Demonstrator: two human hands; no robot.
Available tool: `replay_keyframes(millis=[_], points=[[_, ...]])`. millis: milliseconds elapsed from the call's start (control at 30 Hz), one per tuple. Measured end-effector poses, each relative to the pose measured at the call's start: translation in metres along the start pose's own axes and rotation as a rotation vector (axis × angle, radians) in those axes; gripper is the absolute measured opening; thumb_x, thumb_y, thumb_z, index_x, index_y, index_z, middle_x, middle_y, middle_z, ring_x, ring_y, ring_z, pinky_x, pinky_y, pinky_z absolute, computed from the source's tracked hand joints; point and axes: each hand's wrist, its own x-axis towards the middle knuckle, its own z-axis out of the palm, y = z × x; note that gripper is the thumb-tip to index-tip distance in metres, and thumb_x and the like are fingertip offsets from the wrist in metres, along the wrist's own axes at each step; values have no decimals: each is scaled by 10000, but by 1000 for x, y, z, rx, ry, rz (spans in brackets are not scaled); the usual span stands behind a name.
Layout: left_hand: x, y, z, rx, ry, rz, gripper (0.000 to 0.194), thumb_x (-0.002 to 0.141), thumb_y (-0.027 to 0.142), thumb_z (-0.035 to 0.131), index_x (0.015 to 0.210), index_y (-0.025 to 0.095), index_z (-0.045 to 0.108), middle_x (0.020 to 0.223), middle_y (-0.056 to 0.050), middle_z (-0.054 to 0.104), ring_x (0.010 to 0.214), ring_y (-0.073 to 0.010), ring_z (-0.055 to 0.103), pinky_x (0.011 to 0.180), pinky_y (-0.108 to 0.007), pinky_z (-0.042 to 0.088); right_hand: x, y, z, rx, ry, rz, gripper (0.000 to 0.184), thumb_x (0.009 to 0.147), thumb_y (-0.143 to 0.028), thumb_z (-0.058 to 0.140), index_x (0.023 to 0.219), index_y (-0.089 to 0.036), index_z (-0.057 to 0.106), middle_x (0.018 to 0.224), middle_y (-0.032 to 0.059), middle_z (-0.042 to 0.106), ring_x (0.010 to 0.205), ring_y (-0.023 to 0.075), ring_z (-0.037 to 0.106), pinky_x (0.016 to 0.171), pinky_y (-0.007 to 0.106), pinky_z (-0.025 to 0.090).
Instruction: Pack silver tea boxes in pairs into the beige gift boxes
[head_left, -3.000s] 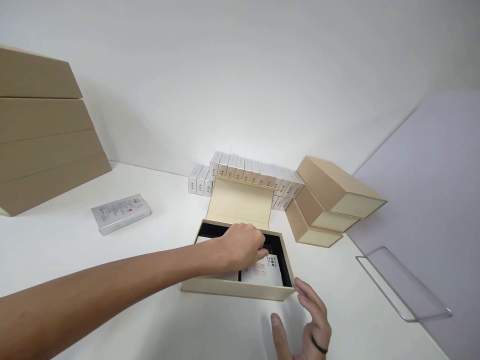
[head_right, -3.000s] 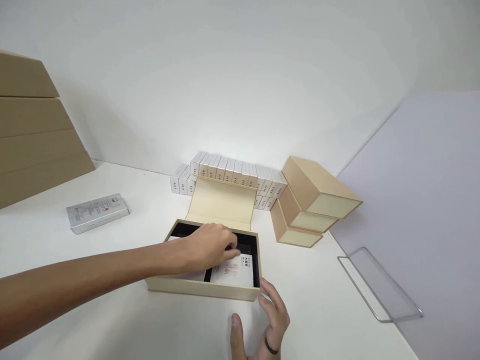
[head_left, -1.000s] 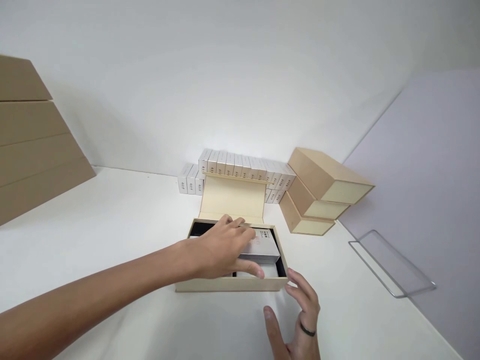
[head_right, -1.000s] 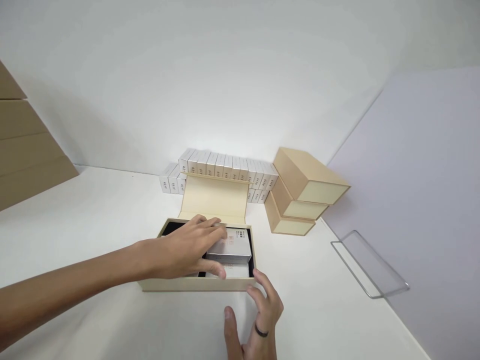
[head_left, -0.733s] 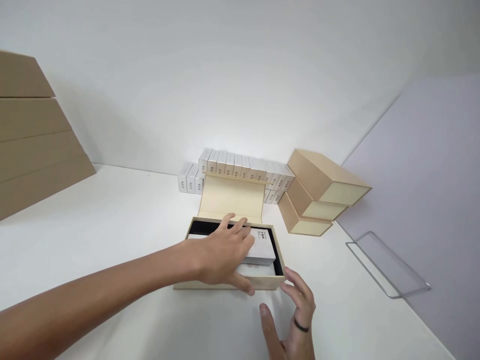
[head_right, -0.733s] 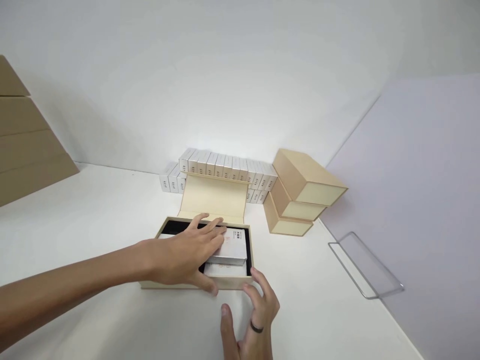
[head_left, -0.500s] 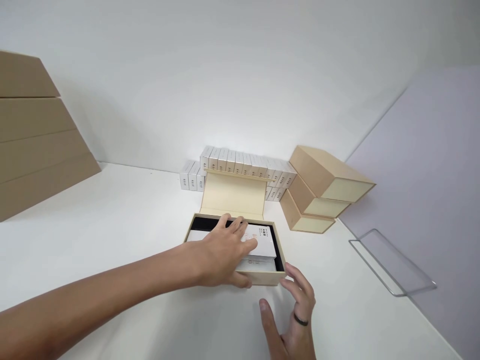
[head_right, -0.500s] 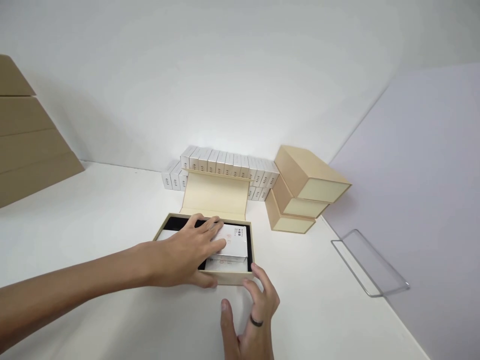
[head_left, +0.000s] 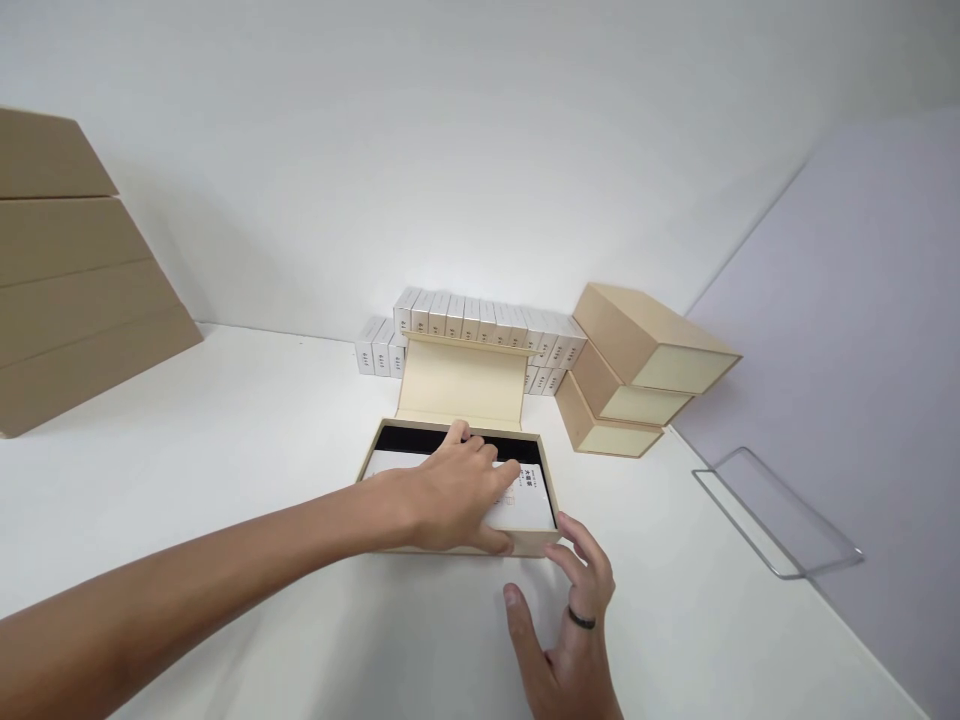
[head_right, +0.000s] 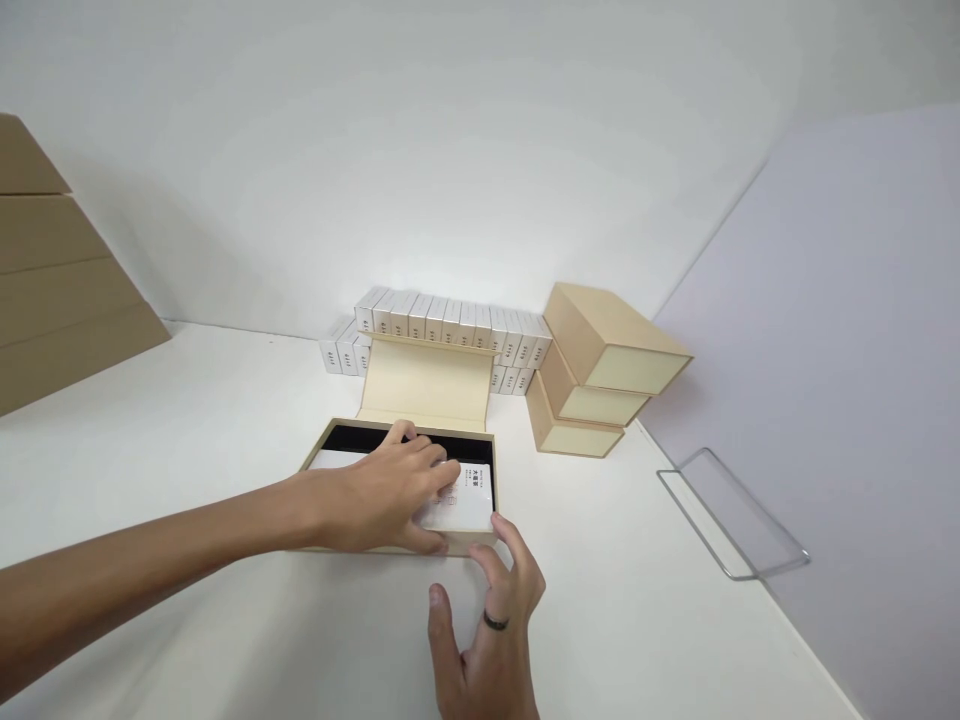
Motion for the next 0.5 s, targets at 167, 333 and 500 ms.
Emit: replay_keyframes(millis=[167, 333, 500], points=[[6, -8, -2, -277, -100, -56, 618, 773, 655, 648, 1166, 207, 481, 1021, -90, 649, 933, -311, 610, 698, -366, 472, 3, -8, -3, 46, -5, 20, 381, 943, -273, 595, 1282, -207, 433, 1459, 172, 403, 1342, 261, 410, 959, 425, 474], [12, -16, -8, -416, -165, -74, 891, 633, 607, 762, 1351, 223, 401, 1109, -89, 662, 998, -313, 640, 704, -344, 495, 23, -15, -20, -3, -77, -40, 383, 950, -315, 595, 1298, -246, 450, 1473, 134, 410, 1325, 261, 411, 951, 435, 477], [-10, -36, -13, -446, -176, -48, 1119, 558, 553, 815, 1492, 231, 288, 1409, -139, 554, 1212, -329, 582, 889, -375, 507, 81, -15, -46, -1, -532, 29, 373, 983, -478, 543, 1332, -377, 459, 1513, 11, 437, 1370, 238, 408, 969, 424, 525]])
